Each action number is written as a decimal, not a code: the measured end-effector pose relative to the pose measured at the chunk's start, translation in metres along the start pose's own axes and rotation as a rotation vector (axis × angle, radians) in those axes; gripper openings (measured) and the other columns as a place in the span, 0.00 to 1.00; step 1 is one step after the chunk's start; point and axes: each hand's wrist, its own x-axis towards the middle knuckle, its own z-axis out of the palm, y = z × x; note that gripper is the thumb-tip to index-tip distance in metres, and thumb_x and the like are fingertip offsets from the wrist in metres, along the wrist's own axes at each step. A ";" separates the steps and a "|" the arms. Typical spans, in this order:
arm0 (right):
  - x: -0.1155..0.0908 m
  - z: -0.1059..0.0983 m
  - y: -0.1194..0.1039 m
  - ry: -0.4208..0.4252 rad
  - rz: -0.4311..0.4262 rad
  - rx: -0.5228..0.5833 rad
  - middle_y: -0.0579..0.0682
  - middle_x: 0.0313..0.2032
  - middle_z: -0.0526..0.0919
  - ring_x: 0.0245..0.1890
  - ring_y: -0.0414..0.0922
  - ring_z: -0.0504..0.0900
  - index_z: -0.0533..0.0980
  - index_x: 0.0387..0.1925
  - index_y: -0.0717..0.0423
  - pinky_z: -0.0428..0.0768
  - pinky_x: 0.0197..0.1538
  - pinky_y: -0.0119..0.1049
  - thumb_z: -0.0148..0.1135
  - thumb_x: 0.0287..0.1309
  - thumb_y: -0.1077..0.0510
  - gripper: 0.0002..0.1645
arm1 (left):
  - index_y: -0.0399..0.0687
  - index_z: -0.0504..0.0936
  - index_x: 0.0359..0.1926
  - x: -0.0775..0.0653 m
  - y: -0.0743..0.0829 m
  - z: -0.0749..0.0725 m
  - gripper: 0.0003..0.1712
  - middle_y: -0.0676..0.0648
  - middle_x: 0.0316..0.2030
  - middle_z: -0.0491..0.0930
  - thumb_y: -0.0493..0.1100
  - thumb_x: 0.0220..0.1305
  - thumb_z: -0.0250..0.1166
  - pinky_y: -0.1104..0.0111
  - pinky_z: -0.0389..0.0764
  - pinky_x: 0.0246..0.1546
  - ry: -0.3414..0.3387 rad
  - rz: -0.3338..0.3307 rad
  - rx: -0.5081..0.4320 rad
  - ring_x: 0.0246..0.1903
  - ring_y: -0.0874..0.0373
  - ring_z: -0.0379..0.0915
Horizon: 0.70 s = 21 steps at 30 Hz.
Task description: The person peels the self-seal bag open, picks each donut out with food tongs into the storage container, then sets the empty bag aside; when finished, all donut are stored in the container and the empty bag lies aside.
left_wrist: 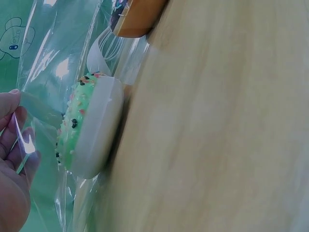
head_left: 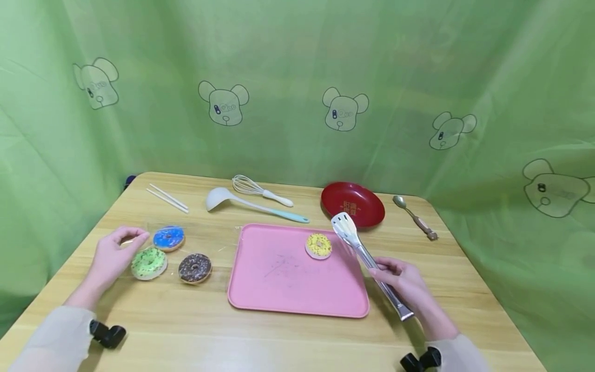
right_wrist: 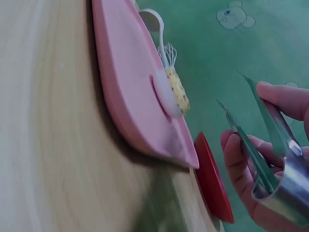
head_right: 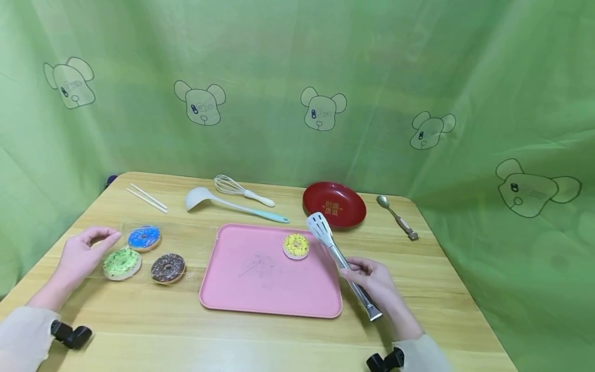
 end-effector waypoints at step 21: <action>0.021 0.085 -0.040 -0.178 -0.077 0.010 0.54 0.39 0.79 0.36 0.46 0.75 0.75 0.53 0.61 0.79 0.37 0.32 0.72 0.47 0.54 0.31 | 0.38 0.78 0.44 0.000 0.000 -0.001 0.19 0.57 0.38 0.76 0.51 0.64 0.60 0.78 0.69 0.43 0.004 0.014 -0.029 0.42 0.73 0.65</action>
